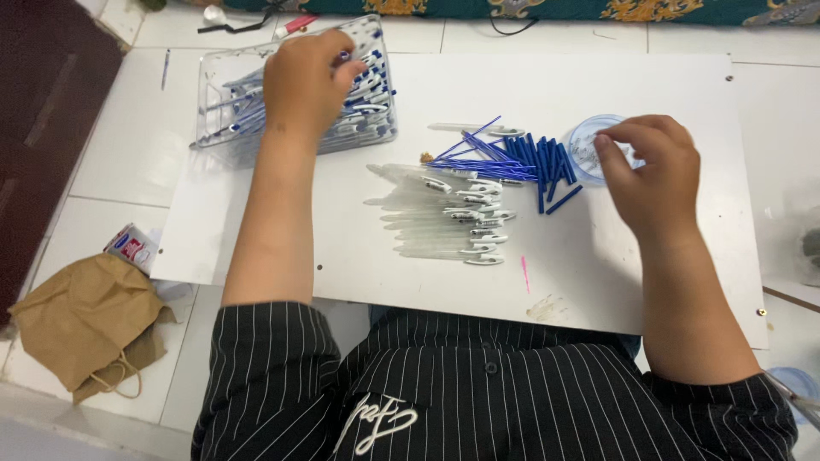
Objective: The person assembles blue pens by hand at a white table. They repeatedly pick up a clear pen body, insert a blue ink cartridge, and screw on a blue cap. The completed pens are placed into a clear plastic container on the left side of the table.
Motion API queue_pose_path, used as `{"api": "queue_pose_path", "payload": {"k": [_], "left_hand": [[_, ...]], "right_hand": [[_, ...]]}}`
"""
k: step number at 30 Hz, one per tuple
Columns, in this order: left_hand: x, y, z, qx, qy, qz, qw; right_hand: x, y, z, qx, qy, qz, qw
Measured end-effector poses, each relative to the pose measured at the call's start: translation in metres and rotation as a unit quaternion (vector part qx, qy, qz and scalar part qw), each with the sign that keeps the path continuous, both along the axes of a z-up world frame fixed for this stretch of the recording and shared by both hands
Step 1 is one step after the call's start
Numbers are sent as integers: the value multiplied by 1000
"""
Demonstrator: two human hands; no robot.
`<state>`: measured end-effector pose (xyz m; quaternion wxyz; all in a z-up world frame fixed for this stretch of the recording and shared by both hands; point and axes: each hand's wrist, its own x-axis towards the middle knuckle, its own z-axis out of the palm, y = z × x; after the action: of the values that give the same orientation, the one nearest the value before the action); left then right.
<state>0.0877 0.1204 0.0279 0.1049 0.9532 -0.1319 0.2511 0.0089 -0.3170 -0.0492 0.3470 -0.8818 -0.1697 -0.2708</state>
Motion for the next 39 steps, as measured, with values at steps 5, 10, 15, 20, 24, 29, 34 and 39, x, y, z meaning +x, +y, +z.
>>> {"api": "queue_pose_path", "payload": {"k": [5, 10, 15, 20, 24, 29, 34, 39], "left_hand": [[-64, -79, 7, -27, -52, -167, 984], [-99, -132, -19, -183, -53, -322, 928], [-119, -159, -44, -474, 139, -283, 822], [-124, -155, -39, -399, 104, -278, 868], [-116, -143, -38, -269, 11, -321, 908], [-116, -131, -33, -219, 12, -325, 920], [-114, -127, -40, -226, 36, -345, 910], [-109, -122, -44, -222, 85, -365, 900]], "right_hand": [[-35, 43, 42, 47, -91, 67, 992], [-52, 66, 49, 99, -49, 103, 988], [-63, 92, 30, 288, 127, 136, 939], [-57, 85, 44, 249, 65, 134, 957], [-46, 63, 52, 110, 34, 101, 988], [-49, 63, 56, 105, 47, 129, 985], [-47, 61, 42, 93, 70, 137, 984], [-38, 59, 28, 97, 102, 165, 976]]}}
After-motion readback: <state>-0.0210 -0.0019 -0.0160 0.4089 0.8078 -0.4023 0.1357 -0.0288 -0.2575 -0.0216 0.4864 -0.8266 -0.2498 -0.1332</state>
